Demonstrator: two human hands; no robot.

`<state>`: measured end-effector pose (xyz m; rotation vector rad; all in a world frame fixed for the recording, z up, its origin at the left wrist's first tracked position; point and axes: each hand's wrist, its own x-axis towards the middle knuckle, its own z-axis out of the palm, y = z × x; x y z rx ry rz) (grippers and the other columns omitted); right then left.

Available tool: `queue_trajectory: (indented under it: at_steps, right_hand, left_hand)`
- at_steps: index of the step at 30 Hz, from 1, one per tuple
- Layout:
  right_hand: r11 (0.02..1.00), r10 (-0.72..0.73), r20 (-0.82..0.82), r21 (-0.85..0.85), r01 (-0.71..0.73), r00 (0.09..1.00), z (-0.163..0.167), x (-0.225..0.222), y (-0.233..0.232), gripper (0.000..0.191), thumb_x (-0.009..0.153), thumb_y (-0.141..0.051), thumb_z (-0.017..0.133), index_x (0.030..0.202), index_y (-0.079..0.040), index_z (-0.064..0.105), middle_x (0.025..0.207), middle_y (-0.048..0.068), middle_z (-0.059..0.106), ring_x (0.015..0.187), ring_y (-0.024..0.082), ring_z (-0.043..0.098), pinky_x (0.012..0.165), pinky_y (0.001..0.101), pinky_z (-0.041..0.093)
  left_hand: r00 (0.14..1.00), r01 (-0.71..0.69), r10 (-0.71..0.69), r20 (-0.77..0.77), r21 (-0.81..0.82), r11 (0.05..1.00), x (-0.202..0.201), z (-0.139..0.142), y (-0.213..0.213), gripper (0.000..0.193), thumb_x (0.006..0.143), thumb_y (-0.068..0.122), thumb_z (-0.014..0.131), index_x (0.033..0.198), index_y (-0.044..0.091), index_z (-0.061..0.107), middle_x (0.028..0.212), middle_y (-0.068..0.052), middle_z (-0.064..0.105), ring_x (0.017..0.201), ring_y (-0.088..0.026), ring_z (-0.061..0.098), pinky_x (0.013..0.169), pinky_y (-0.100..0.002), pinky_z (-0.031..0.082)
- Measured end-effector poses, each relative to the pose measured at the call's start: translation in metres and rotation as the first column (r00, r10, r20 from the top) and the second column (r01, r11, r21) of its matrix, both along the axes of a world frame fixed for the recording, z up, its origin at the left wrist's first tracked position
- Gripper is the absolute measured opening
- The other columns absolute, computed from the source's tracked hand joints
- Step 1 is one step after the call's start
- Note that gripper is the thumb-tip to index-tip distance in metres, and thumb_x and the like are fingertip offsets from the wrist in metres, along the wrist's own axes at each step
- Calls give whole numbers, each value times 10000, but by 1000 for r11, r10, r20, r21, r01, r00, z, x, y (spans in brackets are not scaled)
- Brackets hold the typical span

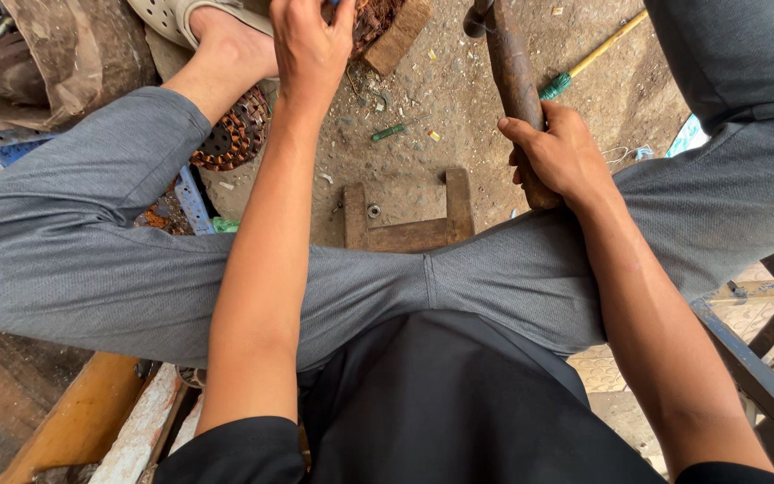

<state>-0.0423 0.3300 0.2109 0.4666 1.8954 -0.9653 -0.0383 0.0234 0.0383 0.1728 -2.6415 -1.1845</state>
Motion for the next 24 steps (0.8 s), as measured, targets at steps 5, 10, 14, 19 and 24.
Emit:
queue_trajectory:
  at_steps: [5,10,14,19,24]
  right_hand:
    - [994,96,-68,62,-92,993,6,0,-3,354,983,-310,654,1093,24,611,719,109,662,554,190,665,523,365,535]
    - [982,189,-165,57,-182,968,12,0,-7,372,987,-312,667,1086,41,606,710,126,673,563,193,687,534,371,540]
    - [978,208,-166,47,-203,964,14,0,-10,381,981,-320,673,1112,34,618,713,120,676,572,201,692,538,373,549]
    - [965,255,-146,96,-243,956,14,-1,-11,399,972,-330,676,1133,31,622,702,139,683,579,212,705,550,380,552]
    - [965,257,-142,96,-245,956,11,-1,-13,420,973,-340,665,1198,9,604,704,135,690,573,208,705,550,377,561]
  left_hand:
    - [998,27,-36,-57,-151,988,0,18,7,184,915,164,836,852,39,716,745,-80,719,743,-307,644,673,-433,513]
    - [997,-1,22,-75,271,963,-1,20,8,51,957,44,765,984,4,748,904,-108,752,763,-181,734,638,-339,560]
    - [988,-151,150,27,269,951,-3,18,4,168,893,33,854,821,-1,707,787,-81,721,652,-161,665,592,-337,481]
    - [984,-133,169,-52,411,902,-1,15,12,69,909,-14,780,956,7,733,909,-76,718,762,-154,700,604,-291,559]
    - [977,-172,208,-54,381,909,-4,3,9,61,911,21,795,933,27,739,872,-60,743,737,-147,716,636,-296,565]
